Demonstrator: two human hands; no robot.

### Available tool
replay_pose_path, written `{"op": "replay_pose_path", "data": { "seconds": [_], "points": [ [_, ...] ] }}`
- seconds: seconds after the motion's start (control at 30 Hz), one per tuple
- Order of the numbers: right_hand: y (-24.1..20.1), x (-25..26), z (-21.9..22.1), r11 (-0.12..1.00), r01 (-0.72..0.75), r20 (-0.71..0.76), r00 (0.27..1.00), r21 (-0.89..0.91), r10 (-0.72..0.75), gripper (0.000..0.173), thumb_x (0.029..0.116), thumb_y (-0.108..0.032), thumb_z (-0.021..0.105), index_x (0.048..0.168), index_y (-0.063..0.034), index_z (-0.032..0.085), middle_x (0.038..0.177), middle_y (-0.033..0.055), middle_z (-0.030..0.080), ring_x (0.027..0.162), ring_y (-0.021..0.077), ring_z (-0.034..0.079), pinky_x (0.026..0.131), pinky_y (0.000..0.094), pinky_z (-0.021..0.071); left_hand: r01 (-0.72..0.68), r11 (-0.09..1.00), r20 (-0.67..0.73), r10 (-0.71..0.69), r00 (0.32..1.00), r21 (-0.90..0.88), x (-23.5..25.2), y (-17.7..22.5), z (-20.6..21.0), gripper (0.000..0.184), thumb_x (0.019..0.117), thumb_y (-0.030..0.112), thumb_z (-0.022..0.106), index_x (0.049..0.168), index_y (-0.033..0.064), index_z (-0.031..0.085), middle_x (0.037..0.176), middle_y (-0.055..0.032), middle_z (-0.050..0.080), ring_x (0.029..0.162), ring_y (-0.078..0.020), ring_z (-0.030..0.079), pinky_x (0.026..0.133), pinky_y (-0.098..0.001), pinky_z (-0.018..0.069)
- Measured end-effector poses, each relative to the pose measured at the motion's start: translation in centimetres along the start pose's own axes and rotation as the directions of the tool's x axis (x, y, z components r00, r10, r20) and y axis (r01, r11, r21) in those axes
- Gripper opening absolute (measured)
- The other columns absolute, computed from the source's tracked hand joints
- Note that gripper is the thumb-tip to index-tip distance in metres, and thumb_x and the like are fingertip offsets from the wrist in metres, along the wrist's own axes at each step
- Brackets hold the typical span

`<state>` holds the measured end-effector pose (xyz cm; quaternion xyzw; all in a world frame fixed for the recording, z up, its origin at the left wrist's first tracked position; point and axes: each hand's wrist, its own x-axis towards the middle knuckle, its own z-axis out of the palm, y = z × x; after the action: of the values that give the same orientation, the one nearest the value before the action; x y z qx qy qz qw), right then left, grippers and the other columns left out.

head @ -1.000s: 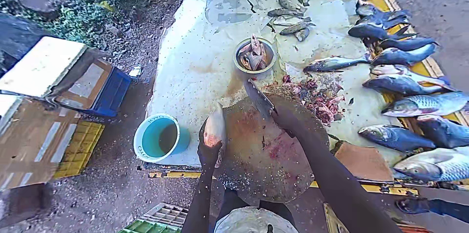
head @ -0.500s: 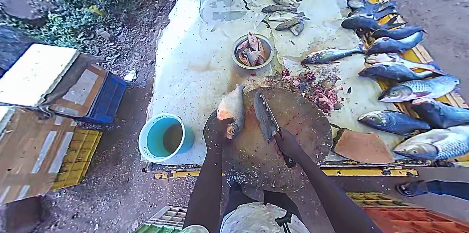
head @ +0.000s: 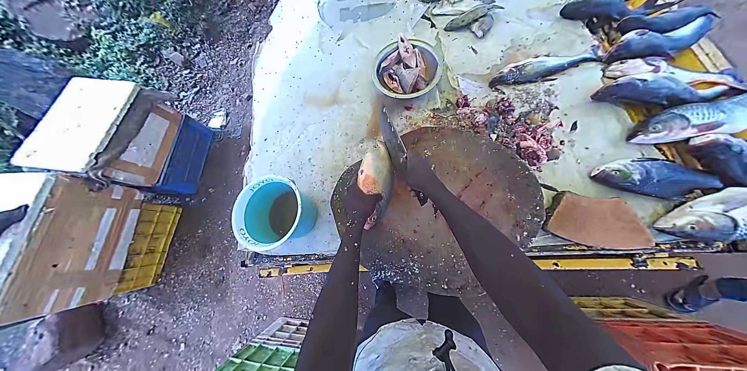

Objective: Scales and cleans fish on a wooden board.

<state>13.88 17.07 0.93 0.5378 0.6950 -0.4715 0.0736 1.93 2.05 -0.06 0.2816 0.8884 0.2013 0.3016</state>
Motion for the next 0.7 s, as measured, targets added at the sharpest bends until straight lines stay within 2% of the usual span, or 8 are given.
{"op": "replay_pose_path", "data": {
  "seconds": [0.07,0.17,0.23,0.33,0.37,0.47,0.57,0.7],
  "points": [
    [-1.8,0.6,2.0,0.994,0.021,-0.076,0.997,-0.104,-0.029,0.040,0.1119,-0.029,0.036,0.142,-0.0038,0.044,0.114,0.0255,0.067,0.099,0.0406,0.071,0.082,0.0579,0.0585,-0.036,0.999,-0.018,0.036,0.999,0.000,-0.3,0.2,0.2,0.087,0.0737,0.030,0.088,0.150,0.0167,0.049,0.124,-0.0198,0.069,0.114,-0.0384,0.067,0.095,-0.0629,0.0516],
    [-1.7,1.3,3.4,0.986,0.078,-0.114,0.989,-0.149,-0.095,0.040,0.1104,-0.026,0.041,0.143,-0.0031,0.045,0.124,0.0267,0.065,0.114,0.0441,0.066,0.093,0.0620,0.0549,-0.087,0.996,-0.037,0.087,0.995,0.010,-0.9,0.5,0.7,0.089,0.0763,0.029,0.085,0.155,0.0234,0.044,0.124,-0.0192,0.069,0.112,-0.0389,0.067,0.094,-0.0633,0.0516],
    [-0.3,0.5,4.0,0.985,0.093,-0.088,0.990,-0.148,-0.106,0.041,0.1107,-0.027,0.041,0.144,-0.0029,0.045,0.124,0.0271,0.065,0.112,0.0438,0.067,0.092,0.0612,0.0555,-0.072,0.997,-0.066,0.070,0.995,-0.024,-1.4,-0.4,1.5,0.089,0.0767,0.030,0.086,0.155,0.0236,0.044,0.124,-0.0198,0.069,0.113,-0.0386,0.067,0.095,-0.0622,0.0516],
    [1.1,-1.3,4.1,0.988,0.060,-0.009,0.998,-0.144,-0.062,0.040,0.1131,-0.033,0.033,0.144,-0.0079,0.040,0.099,0.0241,0.066,0.075,0.0370,0.071,0.065,0.0525,0.0596,0.020,0.991,-0.093,-0.033,0.995,-0.129,-1.0,-1.8,1.8,0.091,0.0733,0.030,0.090,0.152,0.0148,0.047,0.127,-0.0208,0.067,0.117,-0.0368,0.065,0.100,-0.0594,0.0505],
    [1.2,-1.3,4.1,0.991,0.055,0.012,0.998,-0.124,-0.054,0.040,0.1132,-0.033,0.032,0.145,-0.0084,0.039,0.098,0.0237,0.066,0.072,0.0361,0.070,0.062,0.0516,0.0592,0.040,0.988,-0.099,-0.055,0.994,-0.151,-0.7,-2.3,1.7,0.090,0.0716,0.030,0.091,0.149,0.0112,0.049,0.128,-0.0210,0.067,0.118,-0.0359,0.065,0.101,-0.0584,0.0504],
    [-0.2,0.9,3.6,0.993,0.091,-0.024,0.995,-0.077,-0.093,0.041,0.1128,-0.032,0.034,0.142,-0.0058,0.045,0.107,0.0244,0.067,0.086,0.0386,0.072,0.072,0.0553,0.0596,0.039,0.986,-0.108,-0.057,0.992,-0.159,-0.3,-2.5,1.4,0.085,0.0714,0.029,0.091,0.144,0.0076,0.054,0.125,-0.0212,0.067,0.117,-0.0351,0.065,0.100,-0.0579,0.0508],
    [-1.4,2.4,4.2,0.987,0.139,-0.053,0.988,-0.081,-0.143,0.042,0.1127,-0.029,0.037,0.144,-0.0029,0.045,0.120,0.0274,0.065,0.109,0.0441,0.068,0.089,0.0619,0.0556,0.051,0.984,-0.114,-0.071,0.991,-0.171,-0.1,-2.5,1.4,0.084,0.0710,0.028,0.091,0.143,0.0057,0.054,0.122,-0.0213,0.069,0.114,-0.0353,0.067,0.098,-0.0577,0.0519],
    [0.6,-1.6,5.4,0.978,0.067,-0.020,0.997,-0.199,-0.073,0.038,0.1117,-0.028,0.040,0.141,-0.0051,0.044,0.111,0.0253,0.068,0.102,0.0440,0.070,0.081,0.0605,0.0581,0.058,0.986,-0.131,-0.078,0.988,-0.155,0.5,-2.7,1.9,0.087,0.0680,0.029,0.094,0.142,0.0053,0.055,0.122,-0.0216,0.068,0.114,-0.0360,0.066,0.099,-0.0586,0.0514]
  ]
}}
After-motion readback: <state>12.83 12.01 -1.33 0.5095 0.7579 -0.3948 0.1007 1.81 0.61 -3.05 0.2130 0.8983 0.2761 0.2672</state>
